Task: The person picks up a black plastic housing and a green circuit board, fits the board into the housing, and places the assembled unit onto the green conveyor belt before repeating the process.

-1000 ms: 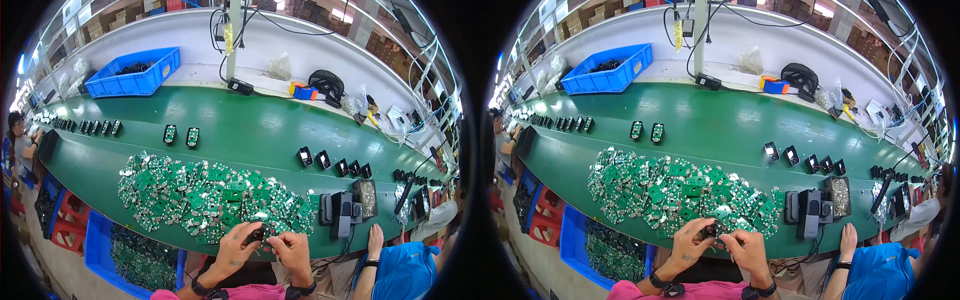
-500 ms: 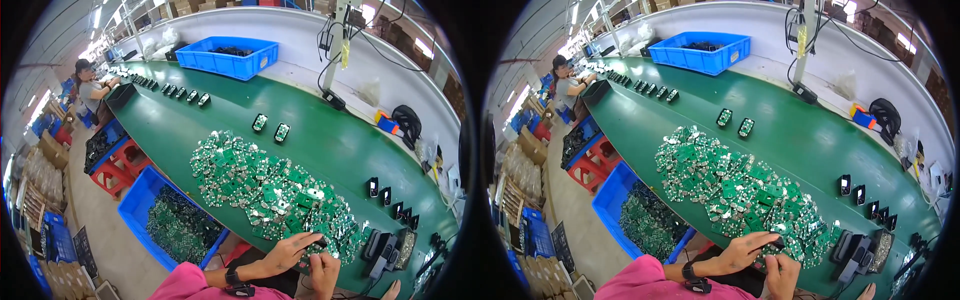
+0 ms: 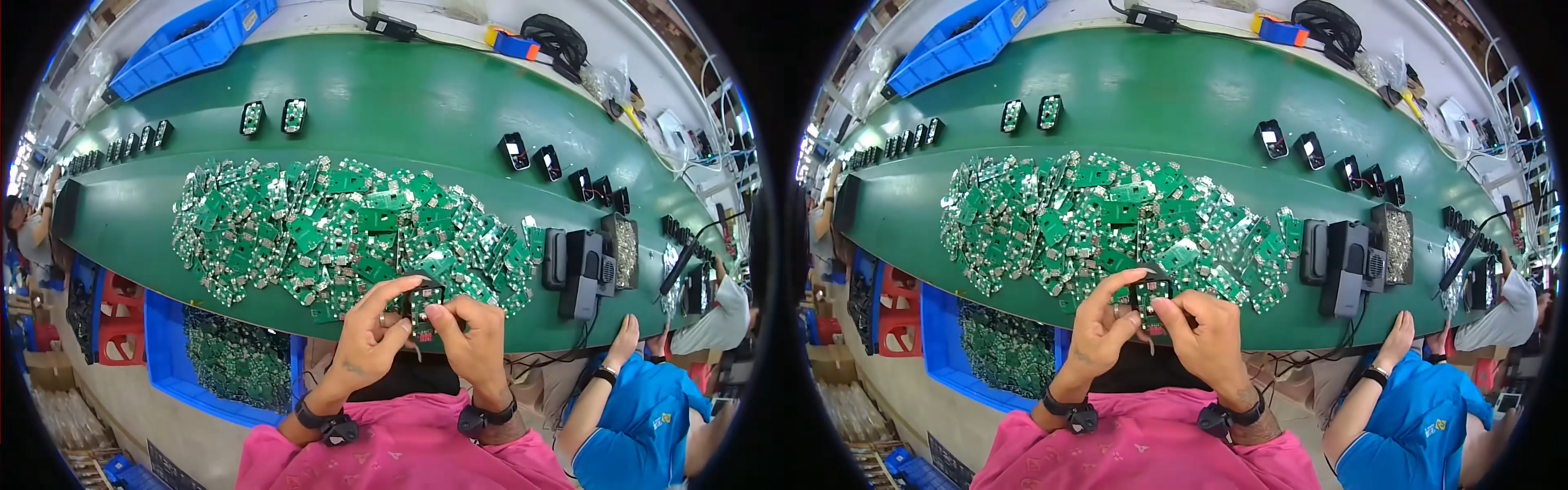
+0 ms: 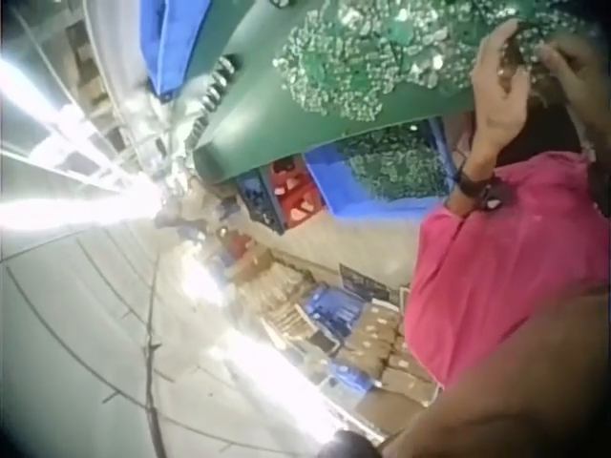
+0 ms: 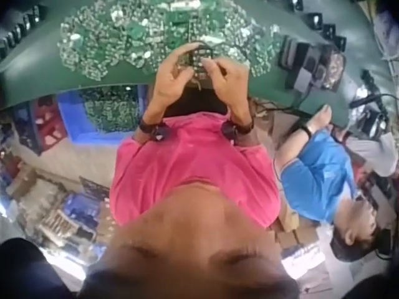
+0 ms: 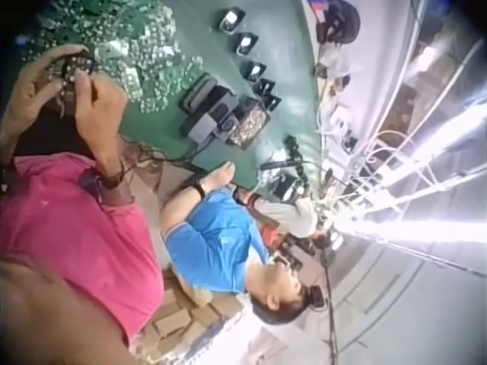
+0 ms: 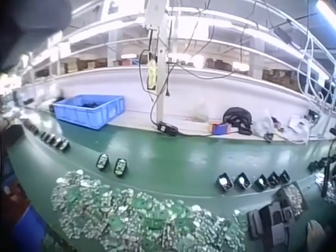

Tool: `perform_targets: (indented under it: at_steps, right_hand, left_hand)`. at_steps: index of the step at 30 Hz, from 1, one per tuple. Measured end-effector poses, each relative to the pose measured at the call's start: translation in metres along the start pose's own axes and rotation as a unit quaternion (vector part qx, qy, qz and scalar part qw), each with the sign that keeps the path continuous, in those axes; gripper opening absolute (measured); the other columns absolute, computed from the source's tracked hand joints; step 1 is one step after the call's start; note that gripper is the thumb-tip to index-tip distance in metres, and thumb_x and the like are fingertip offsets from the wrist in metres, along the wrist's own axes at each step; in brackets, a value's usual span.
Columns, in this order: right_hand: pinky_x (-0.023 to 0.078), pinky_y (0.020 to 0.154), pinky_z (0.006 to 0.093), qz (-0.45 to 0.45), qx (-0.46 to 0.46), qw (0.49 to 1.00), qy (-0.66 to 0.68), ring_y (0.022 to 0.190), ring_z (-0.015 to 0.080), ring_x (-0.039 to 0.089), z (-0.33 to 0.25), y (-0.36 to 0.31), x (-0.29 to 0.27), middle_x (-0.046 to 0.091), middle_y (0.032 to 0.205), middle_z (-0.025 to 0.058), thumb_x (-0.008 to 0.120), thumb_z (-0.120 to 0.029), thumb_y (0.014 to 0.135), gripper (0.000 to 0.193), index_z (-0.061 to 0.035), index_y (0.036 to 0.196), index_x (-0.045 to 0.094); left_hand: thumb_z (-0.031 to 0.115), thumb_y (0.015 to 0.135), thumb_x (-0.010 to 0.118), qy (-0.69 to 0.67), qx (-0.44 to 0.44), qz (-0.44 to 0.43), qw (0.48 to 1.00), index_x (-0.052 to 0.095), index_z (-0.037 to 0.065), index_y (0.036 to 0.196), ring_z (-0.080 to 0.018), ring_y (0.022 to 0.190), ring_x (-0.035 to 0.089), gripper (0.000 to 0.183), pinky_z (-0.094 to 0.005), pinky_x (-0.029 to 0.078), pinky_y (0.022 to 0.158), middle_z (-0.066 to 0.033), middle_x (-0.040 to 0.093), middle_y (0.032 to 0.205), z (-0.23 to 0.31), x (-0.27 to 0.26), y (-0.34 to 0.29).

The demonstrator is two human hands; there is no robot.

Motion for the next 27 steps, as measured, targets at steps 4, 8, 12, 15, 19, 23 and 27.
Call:
perform_targets:
  at_steps: [4,8,12,15,19,23,27]
  right_hand:
    - [0.037,0.044,0.0311,-0.007,0.011,0.999,-0.041,0.047,0.0154,0.052,0.003,-0.005,0.004,0.058,0.059,0.0091,0.073,-0.015,0.087,0.023,0.0001,0.072,0.064]
    - [0.043,0.048,0.0313,0.015,0.036,0.996,-0.076,0.053,0.0181,0.058,0.019,-0.008,0.005,0.064,0.07,0.0099,0.071,-0.015,0.088,0.017,-0.0015,0.098,0.067]
    - [0.05,0.059,0.0336,-0.022,0.046,0.999,-0.008,0.064,0.0231,0.065,0.009,-0.003,0.017,0.067,0.083,0.0123,0.064,-0.011,0.092,0.036,-0.004,0.127,0.058]
    - [0.053,0.078,0.0352,-0.036,-0.047,0.997,0.048,0.089,0.0277,0.068,-0.004,-0.008,0.023,0.067,0.109,0.0185,0.059,-0.007,0.092,0.044,-0.0035,0.135,0.052]
    - [0.053,0.082,0.0345,-0.02,-0.038,0.991,0.124,0.095,0.0278,0.068,0.014,-0.009,0.028,0.066,0.117,0.0173,0.06,-0.002,0.091,0.039,-0.0018,0.13,0.057]
    - [0.054,0.08,0.0329,-0.113,-0.066,0.987,0.093,0.093,0.0259,0.068,-0.01,0.012,0.044,0.066,0.119,0.0156,0.062,0.0,0.09,0.042,-0.0021,0.132,0.056]
    - [0.054,0.076,0.0333,-0.091,-0.154,0.982,0.069,0.09,0.0263,0.067,-0.031,0.014,0.041,0.064,0.124,0.0165,0.067,0.001,0.086,0.052,-0.0019,0.135,0.052]
  left_hand:
    - [-0.005,0.094,0.051,-0.012,0.023,0.009,1.0,0.048,0.002,0.135,-0.0161,0.088,0.067,0.042,-0.0249,0.057,0.059,-0.0145,0.056,0.124,-0.001,0.001,-0.005]
    - [0.007,0.098,0.057,0.006,0.005,0.093,0.996,0.053,0.002,0.129,-0.0117,0.06,0.066,0.032,-0.0218,0.051,0.048,-0.0114,0.068,0.1,-0.013,-0.005,-0.005]
    - [0.007,0.098,0.057,0.018,0.017,0.099,0.995,0.054,0.003,0.128,-0.0131,0.064,0.068,0.03,-0.0224,0.052,0.05,-0.013,0.068,0.103,-0.013,-0.005,-0.004]
    - [0.005,0.097,0.058,0.106,0.152,0.103,0.977,0.056,0.004,0.126,-0.0149,0.067,0.068,0.029,-0.0234,0.052,0.051,-0.0166,0.067,0.109,0.006,-0.004,-0.008]
    - [0.001,0.095,0.06,0.161,0.25,0.132,0.945,0.06,0.006,0.121,-0.0172,0.069,0.069,0.026,-0.0249,0.054,0.052,-0.0204,0.065,0.118,0.019,-0.001,-0.017]
    - [0.0,0.095,0.059,0.14,0.235,0.165,0.948,0.06,0.006,0.12,-0.0169,0.068,0.069,0.026,-0.0254,0.054,0.051,-0.0203,0.065,0.118,0.017,-0.022,-0.016]
    - [0.003,0.093,0.062,0.188,0.31,0.166,0.917,0.061,0.008,0.12,-0.0244,0.075,0.07,0.027,-0.03,0.056,0.057,-0.0207,0.065,0.117,0.048,-0.03,-0.015]
Point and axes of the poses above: each hand's wrist, its own y-axis towards the middle knuckle, its own x-axis out of the palm, z = x × y, the point moved 10 cm from there along y, towards the middle knuckle
